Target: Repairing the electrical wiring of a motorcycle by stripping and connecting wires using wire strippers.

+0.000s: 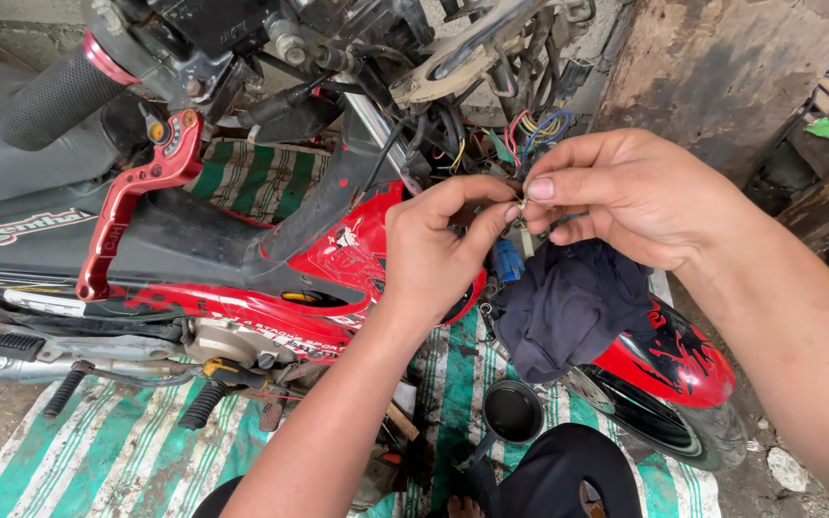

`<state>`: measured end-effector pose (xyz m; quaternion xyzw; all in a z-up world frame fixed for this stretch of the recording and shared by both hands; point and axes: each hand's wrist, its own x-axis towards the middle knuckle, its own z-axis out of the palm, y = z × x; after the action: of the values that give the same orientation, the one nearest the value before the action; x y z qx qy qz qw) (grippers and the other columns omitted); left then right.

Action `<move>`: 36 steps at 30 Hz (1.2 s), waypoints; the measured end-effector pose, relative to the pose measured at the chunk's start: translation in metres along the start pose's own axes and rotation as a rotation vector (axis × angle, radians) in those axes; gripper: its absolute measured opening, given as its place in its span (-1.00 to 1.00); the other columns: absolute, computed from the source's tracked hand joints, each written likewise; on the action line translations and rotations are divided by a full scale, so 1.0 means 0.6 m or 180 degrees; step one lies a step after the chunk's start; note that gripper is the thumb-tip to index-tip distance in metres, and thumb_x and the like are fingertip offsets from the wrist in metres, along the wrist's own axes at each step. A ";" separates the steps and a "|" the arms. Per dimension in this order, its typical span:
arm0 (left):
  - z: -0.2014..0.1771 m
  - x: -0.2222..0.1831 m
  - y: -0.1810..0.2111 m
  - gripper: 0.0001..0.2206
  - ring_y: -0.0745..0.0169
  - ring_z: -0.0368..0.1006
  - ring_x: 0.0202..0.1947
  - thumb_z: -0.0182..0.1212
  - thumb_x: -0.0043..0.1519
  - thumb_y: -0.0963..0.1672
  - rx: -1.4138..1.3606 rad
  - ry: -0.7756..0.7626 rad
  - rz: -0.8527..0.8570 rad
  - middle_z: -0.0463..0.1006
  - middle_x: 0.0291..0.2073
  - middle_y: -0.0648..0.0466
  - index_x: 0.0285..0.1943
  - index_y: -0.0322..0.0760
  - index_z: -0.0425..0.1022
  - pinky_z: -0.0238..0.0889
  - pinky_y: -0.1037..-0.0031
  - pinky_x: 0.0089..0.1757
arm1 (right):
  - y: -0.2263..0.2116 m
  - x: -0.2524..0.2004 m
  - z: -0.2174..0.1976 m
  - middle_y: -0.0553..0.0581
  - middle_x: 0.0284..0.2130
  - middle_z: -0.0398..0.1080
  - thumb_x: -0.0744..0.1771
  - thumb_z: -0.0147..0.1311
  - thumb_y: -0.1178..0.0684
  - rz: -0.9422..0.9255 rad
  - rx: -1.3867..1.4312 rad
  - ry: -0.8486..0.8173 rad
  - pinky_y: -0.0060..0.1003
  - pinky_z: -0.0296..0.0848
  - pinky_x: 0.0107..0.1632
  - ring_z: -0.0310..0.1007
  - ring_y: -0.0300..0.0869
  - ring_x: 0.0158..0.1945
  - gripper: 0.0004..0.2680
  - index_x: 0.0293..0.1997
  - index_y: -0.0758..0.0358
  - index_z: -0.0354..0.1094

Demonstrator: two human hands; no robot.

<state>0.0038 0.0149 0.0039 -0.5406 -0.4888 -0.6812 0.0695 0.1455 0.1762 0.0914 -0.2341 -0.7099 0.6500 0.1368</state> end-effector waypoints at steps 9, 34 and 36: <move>0.032 -0.033 0.011 -0.73 0.41 0.72 -0.13 0.43 0.31 -0.27 -0.0173 0.0502 -0.0301 0.77 -0.05 0.11 0.16 -0.19 0.64 0.64 0.60 -0.13 | 0.001 0.001 0.003 0.35 -0.30 0.64 0.38 0.26 0.18 -0.0013 -0.0015 -0.0052 -0.16 0.59 -0.21 0.69 0.07 -0.25 -0.93 -0.08 0.30 0.54; 0.026 0.032 0.000 -0.78 0.07 0.70 0.12 0.19 0.50 -0.10 0.0546 -0.0487 0.0214 0.80 0.00 0.30 0.26 -0.16 0.34 0.32 0.25 0.18 | -0.012 -0.031 -0.027 0.28 -0.23 0.61 0.44 0.21 0.21 -0.0781 -0.0075 0.0647 -0.13 0.80 -0.10 0.72 0.02 -0.21 -0.97 -0.06 0.27 0.48; 0.023 0.035 0.004 -0.77 0.08 0.70 0.10 0.22 0.48 -0.11 0.0494 -0.0472 0.0150 0.80 -0.03 0.25 0.24 -0.20 0.34 0.38 0.28 0.15 | -0.007 -0.030 -0.025 0.29 -0.24 0.61 0.42 0.23 0.22 -0.0783 -0.0059 0.0604 -0.13 0.81 -0.09 0.73 0.03 -0.20 -0.95 -0.05 0.31 0.50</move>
<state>0.0060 0.0332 0.0211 -0.5939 -0.5310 -0.5976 0.0907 0.1675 0.1797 0.0994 -0.2071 -0.7231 0.5967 0.2796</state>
